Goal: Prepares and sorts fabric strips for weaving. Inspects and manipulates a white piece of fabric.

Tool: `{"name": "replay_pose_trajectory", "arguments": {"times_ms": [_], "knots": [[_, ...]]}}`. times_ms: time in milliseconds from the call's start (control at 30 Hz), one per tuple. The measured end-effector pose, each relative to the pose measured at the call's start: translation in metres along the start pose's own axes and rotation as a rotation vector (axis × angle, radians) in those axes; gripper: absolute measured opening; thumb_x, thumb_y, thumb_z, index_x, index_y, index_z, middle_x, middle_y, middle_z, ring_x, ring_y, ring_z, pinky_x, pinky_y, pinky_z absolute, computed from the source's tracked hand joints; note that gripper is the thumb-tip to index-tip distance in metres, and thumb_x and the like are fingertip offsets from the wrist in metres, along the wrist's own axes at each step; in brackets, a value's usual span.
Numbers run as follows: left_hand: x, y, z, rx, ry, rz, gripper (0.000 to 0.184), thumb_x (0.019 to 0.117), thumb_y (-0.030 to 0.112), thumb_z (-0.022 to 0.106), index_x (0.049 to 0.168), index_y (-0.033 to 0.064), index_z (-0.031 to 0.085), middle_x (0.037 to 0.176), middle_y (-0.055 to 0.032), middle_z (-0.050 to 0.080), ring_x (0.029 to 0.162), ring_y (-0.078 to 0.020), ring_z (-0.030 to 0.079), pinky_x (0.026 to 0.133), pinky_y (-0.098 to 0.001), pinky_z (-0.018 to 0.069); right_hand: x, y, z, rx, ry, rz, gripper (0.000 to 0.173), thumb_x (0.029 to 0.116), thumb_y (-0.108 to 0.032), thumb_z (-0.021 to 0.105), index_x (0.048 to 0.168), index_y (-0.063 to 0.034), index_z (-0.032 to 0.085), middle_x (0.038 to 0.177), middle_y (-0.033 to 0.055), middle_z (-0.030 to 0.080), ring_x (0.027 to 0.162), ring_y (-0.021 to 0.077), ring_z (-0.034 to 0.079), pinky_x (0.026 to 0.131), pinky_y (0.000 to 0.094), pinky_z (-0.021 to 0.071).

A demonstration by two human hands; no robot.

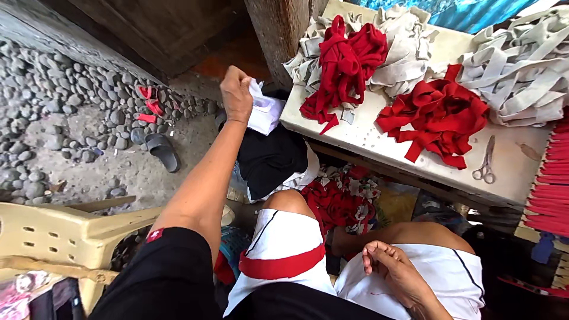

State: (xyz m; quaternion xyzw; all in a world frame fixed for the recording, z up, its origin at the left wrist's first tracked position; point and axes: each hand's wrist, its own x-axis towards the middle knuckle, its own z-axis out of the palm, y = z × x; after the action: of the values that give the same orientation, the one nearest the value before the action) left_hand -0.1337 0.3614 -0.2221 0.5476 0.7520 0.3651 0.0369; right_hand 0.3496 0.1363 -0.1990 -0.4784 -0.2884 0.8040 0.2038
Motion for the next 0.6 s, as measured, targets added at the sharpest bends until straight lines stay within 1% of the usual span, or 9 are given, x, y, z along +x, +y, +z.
{"name": "replay_pose_trajectory", "arguments": {"times_ms": [100, 200, 267, 333, 400, 467, 533, 567, 600], "knots": [[0.006, 0.013, -0.001, -0.015, 0.066, 0.151, 0.027, 0.1044, 0.011, 0.05, 0.107, -0.0115, 0.064, 0.107, -0.0266, 0.068, 0.103, -0.033, 0.068, 0.095, -0.0404, 0.0517, 0.002, -0.002, -0.001, 0.003, -0.01, -0.016, 0.027, 0.1046, -0.013, 0.048, 0.094, -0.003, 0.071, 0.077, 0.0058, 0.07, 0.065, 0.0119, 0.067, 0.065, 0.0275, 0.0592], [0.007, 0.01, -0.009, 0.017, 0.024, 0.035, 0.03, 0.1056, 0.015, 0.048, 0.114, -0.01, 0.061, 0.112, -0.0254, 0.068, 0.106, -0.0322, 0.068, 0.097, -0.0433, 0.0527, 0.0, -0.001, 0.0, 0.004, -0.006, -0.012, 0.027, 0.1047, -0.013, 0.048, 0.094, -0.0023, 0.071, 0.077, 0.0066, 0.07, 0.065, 0.0122, 0.067, 0.065, 0.0279, 0.0597], [0.014, 0.025, -0.023, -0.006, 0.162, 0.054, 0.031, 0.1053, 0.013, 0.045, 0.114, -0.0111, 0.063, 0.111, -0.024, 0.069, 0.105, -0.0294, 0.069, 0.096, -0.0407, 0.0528, 0.001, -0.002, -0.001, 0.001, 0.0, -0.02, 0.027, 0.1046, -0.013, 0.048, 0.094, -0.003, 0.071, 0.076, 0.0059, 0.07, 0.065, 0.0122, 0.067, 0.065, 0.0277, 0.0595], [0.018, 0.03, -0.03, -0.046, 0.324, 0.096, 0.03, 0.1056, 0.011, 0.042, 0.111, -0.011, 0.062, 0.105, -0.0194, 0.071, 0.096, -0.0225, 0.07, 0.088, -0.0349, 0.0552, -0.002, 0.0, 0.0, -0.001, 0.002, -0.016, 0.027, 0.1046, -0.013, 0.047, 0.094, -0.0038, 0.071, 0.076, 0.0053, 0.071, 0.065, 0.012, 0.067, 0.065, 0.0274, 0.0594], [0.017, 0.031, -0.045, -0.138, 0.404, 0.082, 0.028, 0.1061, 0.009, 0.038, 0.111, -0.0124, 0.057, 0.104, -0.0178, 0.07, 0.097, -0.0184, 0.068, 0.09, -0.032, 0.0534, -0.001, -0.002, 0.0, -0.005, 0.0, -0.02, 0.027, 0.1045, -0.014, 0.048, 0.094, -0.0039, 0.071, 0.076, 0.0055, 0.071, 0.065, 0.0116, 0.068, 0.065, 0.027, 0.0594], [0.021, 0.044, -0.056, -0.339, 0.437, 0.087, 0.025, 0.1051, 0.004, 0.036, 0.111, -0.016, 0.05, 0.095, -0.0158, 0.063, 0.09, -0.0155, 0.065, 0.087, -0.031, 0.0541, -0.001, -0.002, 0.001, -0.002, 0.001, -0.025, 0.027, 0.1044, -0.014, 0.049, 0.094, -0.0038, 0.071, 0.076, 0.0055, 0.07, 0.065, 0.0117, 0.067, 0.065, 0.0269, 0.0594], [0.02, 0.055, -0.061, -0.605, 0.416, -0.043, 0.015, 0.1075, 0.003, 0.031, 0.11, -0.0064, 0.043, 0.083, -0.0063, 0.055, 0.069, -0.0117, 0.064, 0.072, -0.0312, 0.0617, -0.003, -0.001, 0.001, -0.006, -0.003, -0.027, 0.027, 0.1045, -0.015, 0.049, 0.094, -0.0038, 0.071, 0.076, 0.0056, 0.07, 0.065, 0.0119, 0.067, 0.065, 0.0272, 0.0593], [0.019, 0.057, -0.061, -0.684, 0.372, -0.152, 0.013, 0.1102, 0.008, 0.03, 0.11, -0.0006, 0.041, 0.077, -0.0018, 0.051, 0.058, -0.0102, 0.057, 0.061, -0.0304, 0.0599, -0.003, -0.001, 0.001, -0.008, -0.003, -0.027, 0.027, 0.1045, -0.014, 0.049, 0.094, -0.0037, 0.071, 0.076, 0.0057, 0.07, 0.065, 0.0118, 0.067, 0.065, 0.0272, 0.0593], [0.019, 0.057, -0.06, -0.663, 0.289, -0.242, 0.015, 0.1115, 0.013, 0.031, 0.112, 0.0022, 0.041, 0.073, 0.0009, 0.047, 0.051, -0.0083, 0.049, 0.051, -0.0263, 0.0521, -0.002, -0.001, 0.002, -0.007, -0.005, -0.03, 0.027, 0.1045, -0.014, 0.049, 0.094, -0.0035, 0.071, 0.076, 0.0058, 0.07, 0.065, 0.0118, 0.067, 0.065, 0.0272, 0.0593]]}}
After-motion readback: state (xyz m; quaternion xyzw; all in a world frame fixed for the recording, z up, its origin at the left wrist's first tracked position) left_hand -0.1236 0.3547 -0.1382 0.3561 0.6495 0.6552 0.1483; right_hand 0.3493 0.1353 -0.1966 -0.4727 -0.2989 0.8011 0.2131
